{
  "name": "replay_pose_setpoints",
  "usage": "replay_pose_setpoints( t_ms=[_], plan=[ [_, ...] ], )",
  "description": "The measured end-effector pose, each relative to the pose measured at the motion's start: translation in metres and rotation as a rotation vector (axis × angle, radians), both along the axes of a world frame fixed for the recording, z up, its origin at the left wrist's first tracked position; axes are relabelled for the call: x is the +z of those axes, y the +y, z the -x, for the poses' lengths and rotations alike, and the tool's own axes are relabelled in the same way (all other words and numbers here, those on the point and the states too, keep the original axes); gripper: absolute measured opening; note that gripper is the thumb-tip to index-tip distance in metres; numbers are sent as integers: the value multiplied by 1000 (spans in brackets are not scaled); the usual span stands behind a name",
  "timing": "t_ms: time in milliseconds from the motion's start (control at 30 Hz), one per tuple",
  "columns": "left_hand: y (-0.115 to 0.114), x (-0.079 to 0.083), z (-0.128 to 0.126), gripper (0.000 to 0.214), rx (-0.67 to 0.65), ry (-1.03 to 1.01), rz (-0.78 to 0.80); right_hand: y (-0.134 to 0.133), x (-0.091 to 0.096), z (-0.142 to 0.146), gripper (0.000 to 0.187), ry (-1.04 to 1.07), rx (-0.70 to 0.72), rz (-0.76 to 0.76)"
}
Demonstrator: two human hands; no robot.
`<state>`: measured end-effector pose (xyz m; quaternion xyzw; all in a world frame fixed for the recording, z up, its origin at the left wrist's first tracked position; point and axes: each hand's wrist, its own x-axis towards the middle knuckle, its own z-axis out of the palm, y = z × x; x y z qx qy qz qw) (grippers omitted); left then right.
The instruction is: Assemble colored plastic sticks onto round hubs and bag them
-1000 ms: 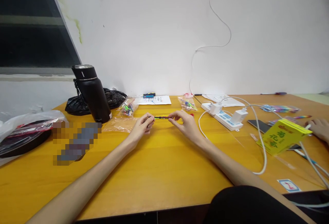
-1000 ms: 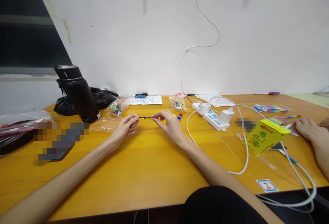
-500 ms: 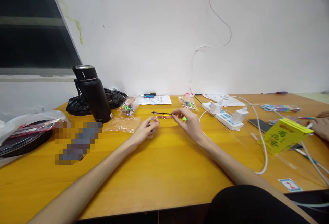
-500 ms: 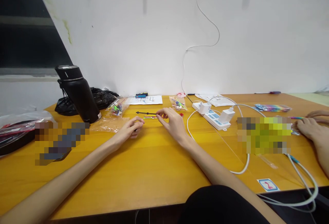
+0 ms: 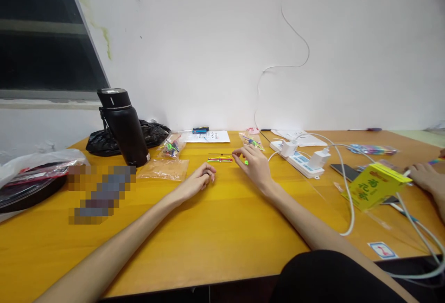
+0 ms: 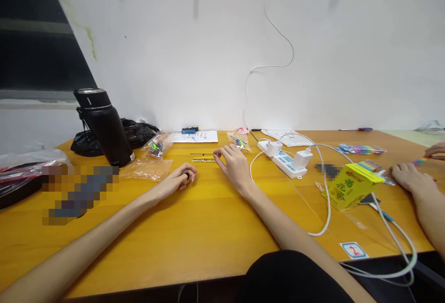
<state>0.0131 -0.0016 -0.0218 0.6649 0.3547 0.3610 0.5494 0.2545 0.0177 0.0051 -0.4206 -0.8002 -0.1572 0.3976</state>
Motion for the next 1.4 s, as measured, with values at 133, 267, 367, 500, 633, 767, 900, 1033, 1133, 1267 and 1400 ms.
replay_pose_setpoints(
  t_ms=[133,267,367,500,633,767,900,1033,1133,1267,1400],
  plan=[
    [1,-3,0,28,-22,37,-47,10,-10,5,10,-187,-94,42],
    [0,-3,0,23,-16,66,-68,13,-18,16,12,-341,-154,115],
    [-2,-3,-1,19,-13,63,-55,14,-21,22,15,-417,-194,150],
    [-2,-4,-1,16,-15,18,-5,18,-22,21,18,-453,-233,174],
    [-2,-6,0,23,-43,-8,-49,15,-18,20,19,-378,-193,161],
    [-1,-10,2,34,-31,14,-76,-4,-10,31,24,-217,156,174],
    [4,-19,5,37,-22,69,-108,-21,-7,42,31,-174,344,212],
    [7,-23,3,42,-63,58,-122,-24,-6,45,28,-156,345,223],
    [4,-21,-1,52,-81,31,-119,-21,-4,41,26,-120,340,224],
    [-3,-12,-5,40,-110,-1,-97,-12,3,18,20,15,218,174],
    [-7,-8,-6,32,-85,13,-103,-4,13,-29,23,213,-60,65]
  ],
)
